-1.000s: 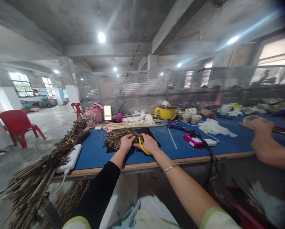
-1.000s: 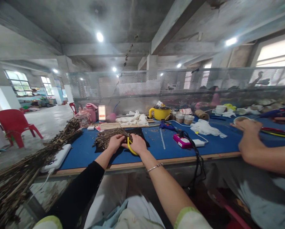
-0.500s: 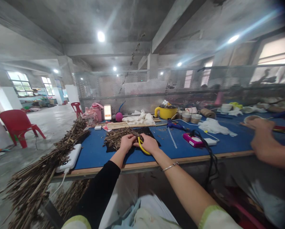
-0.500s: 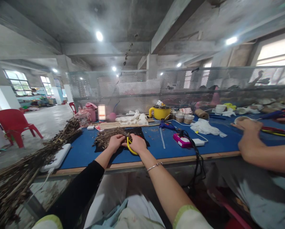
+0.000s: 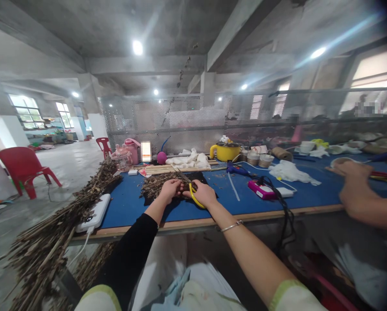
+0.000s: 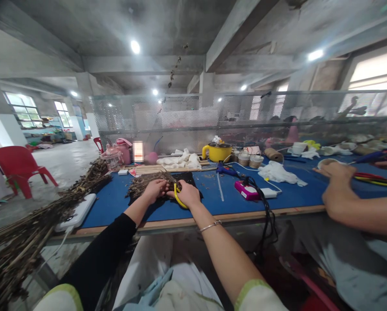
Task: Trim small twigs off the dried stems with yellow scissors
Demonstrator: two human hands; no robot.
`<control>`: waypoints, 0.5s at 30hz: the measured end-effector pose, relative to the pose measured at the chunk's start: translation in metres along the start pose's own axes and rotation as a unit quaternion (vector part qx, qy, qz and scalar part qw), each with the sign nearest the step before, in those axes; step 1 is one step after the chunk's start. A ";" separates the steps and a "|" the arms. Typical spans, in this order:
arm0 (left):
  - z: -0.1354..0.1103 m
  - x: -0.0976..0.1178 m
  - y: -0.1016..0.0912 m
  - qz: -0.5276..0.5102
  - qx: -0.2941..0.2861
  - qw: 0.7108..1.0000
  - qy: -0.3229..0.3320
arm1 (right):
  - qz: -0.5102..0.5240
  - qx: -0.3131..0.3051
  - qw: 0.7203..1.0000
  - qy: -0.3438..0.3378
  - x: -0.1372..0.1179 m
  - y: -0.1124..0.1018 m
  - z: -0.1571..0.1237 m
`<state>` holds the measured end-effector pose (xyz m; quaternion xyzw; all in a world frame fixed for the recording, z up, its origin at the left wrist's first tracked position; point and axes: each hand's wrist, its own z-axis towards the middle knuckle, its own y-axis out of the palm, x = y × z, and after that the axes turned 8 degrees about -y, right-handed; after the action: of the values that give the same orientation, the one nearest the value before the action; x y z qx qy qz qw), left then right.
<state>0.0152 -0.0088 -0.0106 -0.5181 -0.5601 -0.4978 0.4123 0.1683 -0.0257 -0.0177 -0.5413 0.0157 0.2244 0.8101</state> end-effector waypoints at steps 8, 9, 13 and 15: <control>-0.010 0.028 -0.042 0.356 -0.008 0.930 0.091 | 0.008 0.014 0.999 0.030 0.000 0.000 0.000; -0.013 0.027 -0.045 0.412 -0.020 0.904 0.115 | 0.010 0.015 0.999 0.032 0.000 0.000 0.000; -0.023 0.019 -0.047 0.568 -0.062 0.803 0.173 | 0.017 0.027 0.999 0.038 0.001 0.001 0.002; -0.026 0.015 -0.044 0.602 -0.064 0.774 0.188 | 0.021 0.034 0.998 0.045 0.003 0.002 0.002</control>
<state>-0.0315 -0.0307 0.0025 -0.6705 -0.0125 -0.2702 0.6909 0.1694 -0.0219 -0.0192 -0.5226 0.0715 0.2160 0.8217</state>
